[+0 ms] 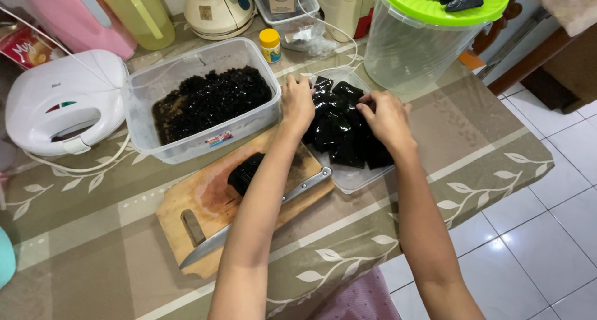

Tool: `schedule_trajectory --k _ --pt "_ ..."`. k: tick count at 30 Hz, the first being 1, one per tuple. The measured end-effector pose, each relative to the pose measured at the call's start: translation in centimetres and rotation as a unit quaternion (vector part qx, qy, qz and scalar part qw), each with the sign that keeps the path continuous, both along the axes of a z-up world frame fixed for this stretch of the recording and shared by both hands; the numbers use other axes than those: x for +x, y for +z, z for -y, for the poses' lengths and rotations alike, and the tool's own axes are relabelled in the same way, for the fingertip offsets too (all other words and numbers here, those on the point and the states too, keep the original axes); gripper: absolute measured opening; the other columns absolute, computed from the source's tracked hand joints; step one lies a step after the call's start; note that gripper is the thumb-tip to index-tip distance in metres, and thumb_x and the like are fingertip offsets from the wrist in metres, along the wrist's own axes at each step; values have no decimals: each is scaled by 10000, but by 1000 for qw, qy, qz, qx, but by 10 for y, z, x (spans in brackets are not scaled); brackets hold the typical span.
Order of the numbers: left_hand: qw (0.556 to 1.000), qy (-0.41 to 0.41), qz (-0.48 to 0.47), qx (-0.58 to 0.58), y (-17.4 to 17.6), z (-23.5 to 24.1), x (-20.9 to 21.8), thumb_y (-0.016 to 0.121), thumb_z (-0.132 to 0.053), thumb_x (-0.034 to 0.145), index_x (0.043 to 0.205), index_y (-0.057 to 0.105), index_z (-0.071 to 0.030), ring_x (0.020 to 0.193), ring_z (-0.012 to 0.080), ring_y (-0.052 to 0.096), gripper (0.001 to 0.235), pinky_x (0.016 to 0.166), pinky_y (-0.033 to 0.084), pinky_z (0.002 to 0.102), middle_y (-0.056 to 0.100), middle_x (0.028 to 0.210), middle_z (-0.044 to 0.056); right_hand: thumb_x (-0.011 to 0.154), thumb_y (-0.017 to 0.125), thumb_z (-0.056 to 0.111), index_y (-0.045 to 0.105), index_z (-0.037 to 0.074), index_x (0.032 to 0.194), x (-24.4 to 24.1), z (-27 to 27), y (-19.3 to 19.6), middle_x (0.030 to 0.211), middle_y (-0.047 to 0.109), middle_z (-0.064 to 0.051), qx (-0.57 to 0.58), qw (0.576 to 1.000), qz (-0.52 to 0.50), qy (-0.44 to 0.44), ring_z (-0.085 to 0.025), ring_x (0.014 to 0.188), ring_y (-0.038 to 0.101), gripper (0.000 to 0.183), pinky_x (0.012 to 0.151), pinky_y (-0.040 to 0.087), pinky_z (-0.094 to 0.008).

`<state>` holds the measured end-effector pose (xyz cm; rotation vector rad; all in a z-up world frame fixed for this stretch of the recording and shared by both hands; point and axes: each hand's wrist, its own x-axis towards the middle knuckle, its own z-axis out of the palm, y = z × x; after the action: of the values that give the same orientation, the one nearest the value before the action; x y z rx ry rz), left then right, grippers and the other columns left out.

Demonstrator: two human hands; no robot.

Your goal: The person slices a dark jelly-like food on a wooden cutting board using a knife, then separates the cut pieces by hand and places them into a clear plastic container. The person repeats the slicing and separating process for additional pieces.

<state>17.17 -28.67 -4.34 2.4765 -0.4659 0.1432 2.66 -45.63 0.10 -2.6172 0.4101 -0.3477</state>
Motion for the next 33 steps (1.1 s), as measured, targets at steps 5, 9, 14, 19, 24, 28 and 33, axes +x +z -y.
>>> schedule_trajectory --k 5,9,14,19,24,28,33 --pt "995 -57 65 -53 20 -18 -29 653 -195 988 1090 651 -107 1159 386 575 135 956 543 510 502 1131 111 1016 621 346 722 209 1122 -3 2 5 981 672 -87 -10 1000 3 8 -331 1011 655 201 988 333 -534" --pt "976 -131 90 -148 46 -62 -65 626 -230 1011 1110 675 -196 1103 347 631 116 1003 507 466 565 1069 41 1022 617 351 725 210 1114 -5 0 6 966 682 -94 -19 1000 9 10 -342 1002 661 200 982 339 -540" --pt "982 -107 46 -145 82 -163 -129 642 -251 1007 1140 688 -228 1089 325 638 142 993 506 461 591 1100 45 1032 606 394 710 255 1137 -10 -18 17 966 658 -72 -22 999 29 38 -321 1010 655 203 982 359 -526" --pt "997 -32 7 -74 39 -241 -145 642 -368 991 1225 672 -283 1081 287 623 251 1036 457 466 592 1166 30 1015 617 366 692 232 1149 -18 -79 35 946 633 -49 -22 988 64 135 -299 992 642 204 955 385 -477" --pt "995 2 -62 -83 1 -267 -149 700 -506 934 1290 664 -269 1069 304 621 429 1005 474 467 613 1153 64 951 656 376 688 241 1113 -29 -139 42 937 637 -2 31 942 77 325 -257 998 634 214 891 398 -412" --pt "993 -19 -70 -92 21 -261 -159 750 -472 888 1303 665 -209 1113 373 603 499 1021 464 508 591 1202 116 923 663 395 671 234 1103 -22 -171 30 962 630 -8 -24 920 27 391 -250 1003 604 241 889 403 -399" --pt "984 -27 -120 -127 18 -260 -156 892 -374 749 1221 642 -274 1108 269 635 544 994 502 462 598 1129 -1 880 690 432 620 277 1023 -22 -188 19 943 564 54 -28 913 -7 407 -183 1007 583 222 864 375 -349"
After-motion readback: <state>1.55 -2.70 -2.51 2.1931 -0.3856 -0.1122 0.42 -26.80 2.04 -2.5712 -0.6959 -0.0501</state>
